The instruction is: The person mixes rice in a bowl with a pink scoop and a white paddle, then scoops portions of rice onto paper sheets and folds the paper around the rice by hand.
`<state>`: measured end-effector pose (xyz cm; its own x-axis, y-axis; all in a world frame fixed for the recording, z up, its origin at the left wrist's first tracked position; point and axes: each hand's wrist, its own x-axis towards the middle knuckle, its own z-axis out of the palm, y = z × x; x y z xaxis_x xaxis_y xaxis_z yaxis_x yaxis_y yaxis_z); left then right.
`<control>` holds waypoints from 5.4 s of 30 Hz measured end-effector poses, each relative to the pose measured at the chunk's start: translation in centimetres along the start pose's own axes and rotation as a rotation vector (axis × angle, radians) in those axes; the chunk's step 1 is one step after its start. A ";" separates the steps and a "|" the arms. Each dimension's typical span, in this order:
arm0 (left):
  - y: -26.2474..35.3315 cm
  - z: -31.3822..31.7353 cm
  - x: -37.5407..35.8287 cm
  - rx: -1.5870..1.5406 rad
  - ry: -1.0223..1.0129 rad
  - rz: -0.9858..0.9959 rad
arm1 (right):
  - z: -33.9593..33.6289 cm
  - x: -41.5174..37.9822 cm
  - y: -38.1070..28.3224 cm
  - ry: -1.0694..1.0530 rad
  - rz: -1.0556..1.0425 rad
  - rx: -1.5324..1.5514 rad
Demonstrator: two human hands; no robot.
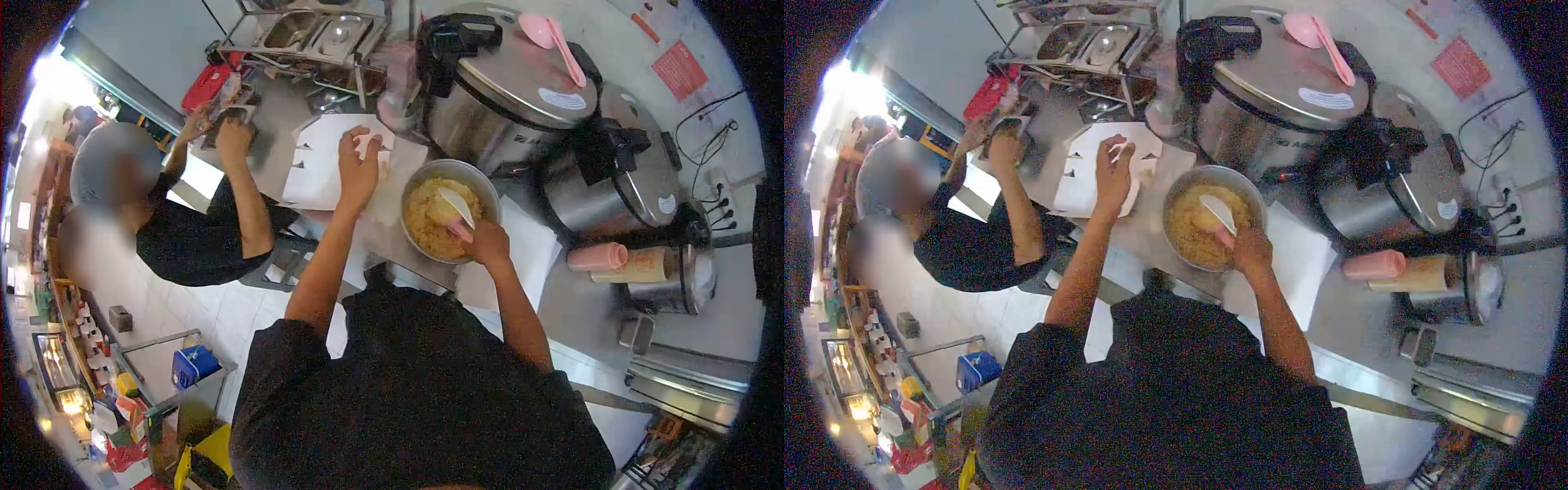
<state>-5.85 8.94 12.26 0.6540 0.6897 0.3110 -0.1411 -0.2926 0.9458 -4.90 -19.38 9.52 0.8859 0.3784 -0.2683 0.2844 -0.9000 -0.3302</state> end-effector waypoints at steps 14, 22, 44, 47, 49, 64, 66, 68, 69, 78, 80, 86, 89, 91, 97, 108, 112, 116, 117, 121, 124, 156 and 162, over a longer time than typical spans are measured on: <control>-1.4 4.9 -20.5 -0.126 -0.801 -0.295 | -1.9 -9.2 -2.9 0.412 -0.091 -0.016; 1.8 5.9 -18.8 -0.356 -0.813 -0.812 | -3.2 -10.1 -4.9 0.075 0.020 0.354; 3.9 0.4 -17.1 -0.056 -0.900 -0.842 | -3.3 -8.9 0.0 0.189 -0.104 0.314; 0.1 0.5 -18.0 0.003 -0.939 -0.734 | -1.3 -8.1 -1.2 0.188 -0.075 0.211; -2.3 0.3 -18.5 0.010 -0.973 -0.666 | -0.6 -7.1 -1.5 0.179 0.027 0.212; -1.8 -1.2 -16.5 -0.068 -0.906 -0.709 | -1.1 -1.8 2.8 0.179 0.148 0.065; -0.2 -1.1 -14.6 0.028 -0.978 -0.823 | -0.6 -2.8 1.1 0.144 0.115 0.116; 0.2 -1.1 -14.0 0.057 -1.026 -0.845 | 0.8 -3.6 -1.7 0.093 0.092 0.146; -0.9 -1.2 -14.3 0.035 -1.035 -0.808 | 1.0 -3.5 -1.8 0.145 0.116 0.138; -4.1 -2.8 -13.8 -0.130 -1.050 -0.731 | 1.8 -0.9 0.8 0.260 0.198 -0.052; -2.8 -3.5 -13.0 -0.150 -1.027 -0.781 | 1.3 -0.6 2.3 0.254 0.237 -0.074; -0.6 -5.0 -10.3 -0.015 -0.969 -0.736 | -3.4 -1.0 4.2 0.107 0.195 0.035; -2.5 -3.6 -11.3 0.134 -0.948 -0.431 | -0.1 0.4 1.0 0.420 0.029 0.082; -1.2 -2.9 -11.1 0.220 -0.973 -0.409 | 4.8 1.3 1.0 0.438 0.084 0.031; -0.3 -2.9 -10.8 0.127 -1.155 -0.683 | -2.1 -2.0 -0.5 0.395 0.058 0.034; -1.4 -2.8 -13.5 -0.208 -0.987 -0.667 | -0.7 -2.2 2.3 0.720 -0.188 -0.117; 1.8 -2.7 -12.3 -0.170 -1.072 -0.651 | 1.9 -4.0 0.7 0.460 -0.064 0.502; -1.7 0.9 -16.2 -0.215 -0.952 -0.017 | 3.4 -5.3 -2.2 -0.041 0.165 1.333; -0.7 1.4 -16.7 -0.298 -0.953 -0.138 | 4.7 -5.2 -2.3 0.020 0.145 1.408; 2.0 1.9 -15.5 -0.166 -1.285 -0.274 | 3.4 -5.4 -4.1 0.089 0.371 1.854; 3.5 1.6 -14.4 -0.059 -1.426 -0.255 | 3.3 -6.7 -0.8 0.171 0.391 2.073; -6.2 9.0 -27.3 0.508 -0.994 0.705 | -6.7 -5.7 7.4 0.582 -0.502 0.007; -3.8 9.6 -27.0 0.494 -1.069 0.280 | -7.0 -4.8 5.8 0.562 -0.826 0.276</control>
<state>-15.83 -14.89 -0.62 0.9630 -0.2659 0.0438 -0.2300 -0.7263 0.6477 -4.95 -27.92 15.19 0.5165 0.6358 0.5736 0.8499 -0.2988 -0.4341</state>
